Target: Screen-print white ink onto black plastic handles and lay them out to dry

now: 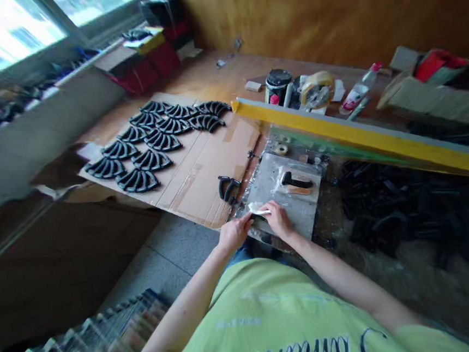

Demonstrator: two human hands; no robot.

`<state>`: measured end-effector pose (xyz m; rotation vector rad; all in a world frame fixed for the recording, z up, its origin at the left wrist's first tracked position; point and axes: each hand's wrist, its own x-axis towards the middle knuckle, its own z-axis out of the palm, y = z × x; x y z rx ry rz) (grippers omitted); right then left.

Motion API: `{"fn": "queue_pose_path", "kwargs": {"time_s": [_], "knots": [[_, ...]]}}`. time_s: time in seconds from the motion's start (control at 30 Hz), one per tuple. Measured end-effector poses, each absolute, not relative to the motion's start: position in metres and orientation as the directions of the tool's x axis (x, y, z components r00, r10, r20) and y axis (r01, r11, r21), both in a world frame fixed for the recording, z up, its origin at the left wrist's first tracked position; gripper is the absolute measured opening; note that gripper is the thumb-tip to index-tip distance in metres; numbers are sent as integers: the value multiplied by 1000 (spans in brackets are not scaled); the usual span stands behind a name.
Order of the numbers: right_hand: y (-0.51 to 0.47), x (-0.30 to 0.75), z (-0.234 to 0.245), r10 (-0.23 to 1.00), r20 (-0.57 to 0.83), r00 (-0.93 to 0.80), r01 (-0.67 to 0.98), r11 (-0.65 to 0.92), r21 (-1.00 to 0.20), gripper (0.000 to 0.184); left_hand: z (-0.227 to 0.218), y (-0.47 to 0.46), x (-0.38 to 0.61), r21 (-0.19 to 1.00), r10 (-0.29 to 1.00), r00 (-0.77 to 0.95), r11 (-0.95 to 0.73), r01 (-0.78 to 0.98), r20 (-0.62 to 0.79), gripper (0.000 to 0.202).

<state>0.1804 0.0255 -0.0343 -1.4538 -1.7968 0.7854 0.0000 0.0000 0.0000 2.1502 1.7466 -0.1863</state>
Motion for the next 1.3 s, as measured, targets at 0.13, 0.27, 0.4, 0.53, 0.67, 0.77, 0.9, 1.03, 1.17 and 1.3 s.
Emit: {"fn": "queue_pose_path", "kwargs": {"time_s": [0.13, 0.27, 0.4, 0.53, 0.67, 0.77, 0.9, 1.03, 1.17, 1.3], "knots": [[34, 174, -36, 978, 129, -166, 587, 203, -784, 18, 3, 2, -1, 204, 911, 218, -152, 967, -352, 48], [64, 169, -26, 997, 63, -35, 488, 72, -870, 5, 8, 2, -1, 201, 908, 208, -142, 969, -363, 49], [60, 185, -19, 996, -58, 60, 150, -67, -986, 20, 10, 2, 0, 220, 912, 214, -143, 965, -349, 49], [29, 196, -26, 996, -72, -60, 167, -61, -984, 31, 6, 3, -1, 215, 916, 194, -123, 969, -352, 49], [25, 184, -33, 991, -17, -135, 344, 31, -938, 15, 3, 3, -3, 214, 913, 198, -127, 969, -356, 49], [45, 169, -33, 992, 32, -120, 432, 81, -898, 11, 4, 4, -3, 213, 910, 205, -134, 968, -361, 49], [72, 164, -28, 1000, 26, 2, 447, 22, -894, 14, 7, 3, -2, 212, 910, 196, -124, 969, -365, 48], [69, 178, -27, 999, -6, 40, 324, -18, -946, 17, 7, 3, -2, 223, 910, 206, -131, 966, -359, 49], [52, 180, -31, 992, 46, -119, 341, 85, -936, 8, 4, 4, -2, 229, 907, 197, -115, 967, -373, 48], [57, 165, -33, 977, 122, -177, 450, 191, -872, 11, 4, 5, -2, 224, 903, 194, -113, 968, -384, 49]]}}
